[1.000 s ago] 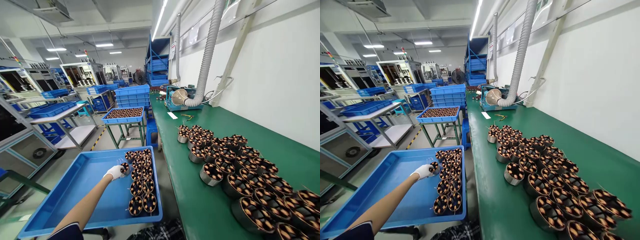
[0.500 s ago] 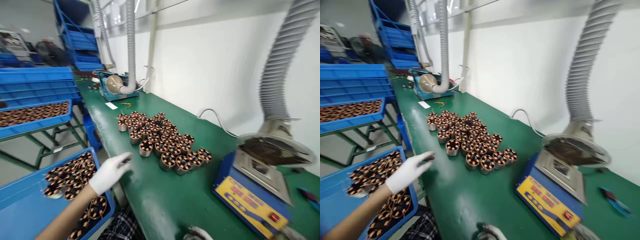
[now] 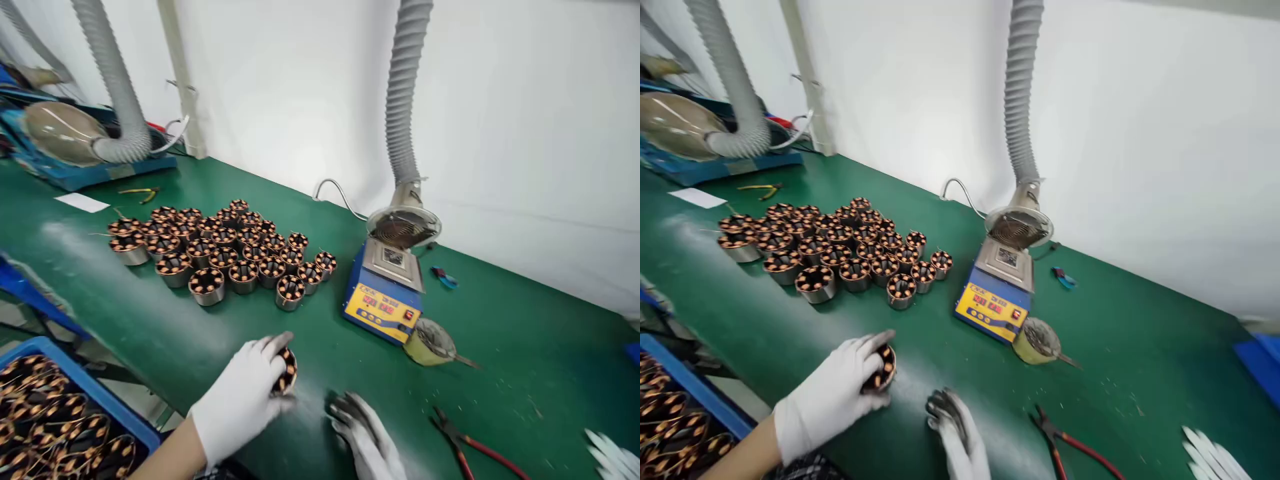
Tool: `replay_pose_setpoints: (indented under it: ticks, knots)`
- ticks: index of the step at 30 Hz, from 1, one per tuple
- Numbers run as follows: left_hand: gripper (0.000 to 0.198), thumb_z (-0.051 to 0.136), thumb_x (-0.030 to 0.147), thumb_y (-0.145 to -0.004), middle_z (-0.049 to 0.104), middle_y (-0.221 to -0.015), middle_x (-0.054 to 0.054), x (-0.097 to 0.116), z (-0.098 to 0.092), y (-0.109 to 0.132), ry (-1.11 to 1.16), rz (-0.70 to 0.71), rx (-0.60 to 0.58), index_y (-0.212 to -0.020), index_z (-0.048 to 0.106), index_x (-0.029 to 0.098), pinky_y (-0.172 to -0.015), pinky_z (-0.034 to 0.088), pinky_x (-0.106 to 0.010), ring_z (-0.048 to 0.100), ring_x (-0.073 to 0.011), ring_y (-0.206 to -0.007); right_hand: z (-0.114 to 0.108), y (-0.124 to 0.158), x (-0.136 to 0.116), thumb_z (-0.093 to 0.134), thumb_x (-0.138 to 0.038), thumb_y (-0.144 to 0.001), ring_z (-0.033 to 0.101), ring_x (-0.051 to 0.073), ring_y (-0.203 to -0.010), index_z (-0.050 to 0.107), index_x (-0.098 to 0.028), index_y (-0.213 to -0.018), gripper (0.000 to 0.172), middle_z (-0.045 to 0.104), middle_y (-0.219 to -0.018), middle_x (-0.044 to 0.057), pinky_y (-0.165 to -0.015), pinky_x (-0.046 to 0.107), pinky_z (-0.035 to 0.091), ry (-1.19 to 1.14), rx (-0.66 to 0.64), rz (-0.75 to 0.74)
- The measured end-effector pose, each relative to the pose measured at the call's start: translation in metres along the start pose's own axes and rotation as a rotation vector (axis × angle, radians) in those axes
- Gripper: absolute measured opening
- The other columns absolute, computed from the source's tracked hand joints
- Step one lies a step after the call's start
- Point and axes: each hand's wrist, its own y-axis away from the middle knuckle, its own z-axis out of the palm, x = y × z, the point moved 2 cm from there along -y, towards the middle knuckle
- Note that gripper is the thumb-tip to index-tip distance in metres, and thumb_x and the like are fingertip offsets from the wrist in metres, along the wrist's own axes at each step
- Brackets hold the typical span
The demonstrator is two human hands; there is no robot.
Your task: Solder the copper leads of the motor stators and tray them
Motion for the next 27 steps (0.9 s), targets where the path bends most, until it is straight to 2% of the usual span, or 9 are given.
replay_pose_setpoints:
  ticks: [2, 5, 9, 13, 17, 19, 20, 23, 27]
  knots:
    - [0.047, 0.082, 0.035, -0.052, 0.059, -0.123, -0.016, 0.024, 0.013, 0.013, 0.086, 0.090, 0.021, -0.090, 0.061, 0.018, -0.078, 0.056, -0.048, 0.063, -0.0329, -0.097, 0.017, 0.004, -0.008, 0.067, -0.051, -0.071, 0.064, 0.023, -0.091, 0.061, -0.021, -0.108, 0.048, 0.066, -0.105, 0.011, -0.081, 0.036, 0.050, 0.149, -0.090, 0.019]
    - [0.046, 0.083, 0.026, -0.048, 0.065, -0.114, -0.013, 0.047, 0.025, 0.021, 0.220, 0.210, 0.120, -0.088, 0.061, 0.021, -0.073, 0.059, -0.042, 0.065, -0.0293, -0.091, 0.028, 0.009, -0.019, 0.062, -0.050, -0.075, 0.059, 0.017, -0.078, 0.059, -0.018, -0.090, 0.035, 0.064, -0.087, 0.005, -0.074, 0.030, 0.047, 0.409, -0.217, 0.039]
    - [0.039, 0.074, 0.022, -0.055, 0.069, -0.100, -0.011, 0.055, 0.031, 0.018, 0.308, 0.297, 0.248, -0.092, 0.061, 0.021, -0.069, 0.059, -0.033, 0.067, -0.0246, -0.084, 0.020, 0.012, -0.021, 0.056, -0.043, -0.078, 0.046, 0.009, -0.053, 0.049, -0.019, -0.071, 0.027, 0.049, -0.058, -0.005, -0.053, 0.021, 0.037, 0.549, -0.325, 0.158]
    - [0.027, 0.063, 0.020, -0.063, 0.068, -0.091, -0.009, 0.054, 0.033, 0.015, 0.330, 0.318, 0.303, -0.089, 0.061, 0.019, -0.070, 0.057, -0.033, 0.065, -0.0220, -0.080, 0.022, 0.006, -0.023, 0.059, -0.044, -0.073, 0.035, 0.006, -0.034, 0.041, -0.020, -0.054, 0.036, 0.038, -0.038, -0.009, -0.038, 0.019, 0.025, 0.420, -0.394, 0.339]
    - [0.021, 0.064, 0.017, -0.062, 0.066, -0.092, -0.011, 0.056, 0.031, 0.016, 0.288, 0.273, 0.292, -0.083, 0.060, 0.019, -0.067, 0.057, -0.035, 0.064, -0.0228, -0.079, 0.014, 0.000, -0.064, 0.068, -0.048, -0.060, 0.021, 0.004, -0.025, 0.029, -0.023, -0.044, 0.048, 0.022, -0.032, -0.012, -0.028, 0.020, 0.013, 0.283, -0.189, 0.385]
    - [0.020, 0.065, 0.017, -0.061, 0.067, -0.091, -0.011, 0.059, 0.030, 0.017, 0.257, 0.266, 0.294, -0.080, 0.059, 0.019, -0.066, 0.058, -0.036, 0.064, -0.0233, -0.078, 0.000, 0.000, -0.094, 0.062, -0.053, -0.065, 0.025, 0.005, -0.029, 0.028, -0.023, -0.048, 0.048, 0.018, -0.035, -0.013, -0.032, 0.019, 0.019, 0.264, -0.043, 0.242]
    - [0.020, 0.065, 0.017, -0.060, 0.067, -0.090, -0.012, 0.061, 0.030, 0.018, 0.239, 0.264, 0.301, -0.079, 0.059, 0.019, -0.065, 0.058, -0.036, 0.065, -0.0236, -0.077, -0.010, 0.002, -0.108, 0.061, -0.052, -0.068, 0.032, 0.007, -0.033, 0.032, -0.023, -0.050, 0.044, 0.025, -0.038, -0.011, -0.035, 0.020, 0.027, 0.303, 0.104, 0.080]
    - [0.026, 0.070, 0.020, -0.057, 0.067, -0.090, -0.016, 0.065, 0.030, 0.021, 0.170, 0.233, 0.309, -0.081, 0.059, 0.016, -0.063, 0.058, -0.039, 0.066, -0.0269, -0.077, -0.036, 0.010, -0.120, 0.055, -0.051, -0.075, 0.048, 0.013, -0.048, 0.046, -0.020, -0.056, 0.037, 0.048, -0.049, -0.002, -0.051, 0.027, 0.041, 0.692, 0.210, -0.066]
    - [0.048, 0.081, 0.026, -0.046, 0.068, -0.099, -0.018, 0.061, 0.028, 0.021, 0.143, 0.239, 0.193, -0.087, 0.058, 0.017, -0.063, 0.059, -0.042, 0.066, -0.0304, -0.079, -0.078, 0.014, -0.096, 0.040, -0.056, -0.078, 0.058, 0.025, -0.077, 0.059, -0.018, -0.082, 0.042, 0.064, -0.083, 0.010, -0.073, 0.040, 0.045, 1.339, 0.407, -0.157]
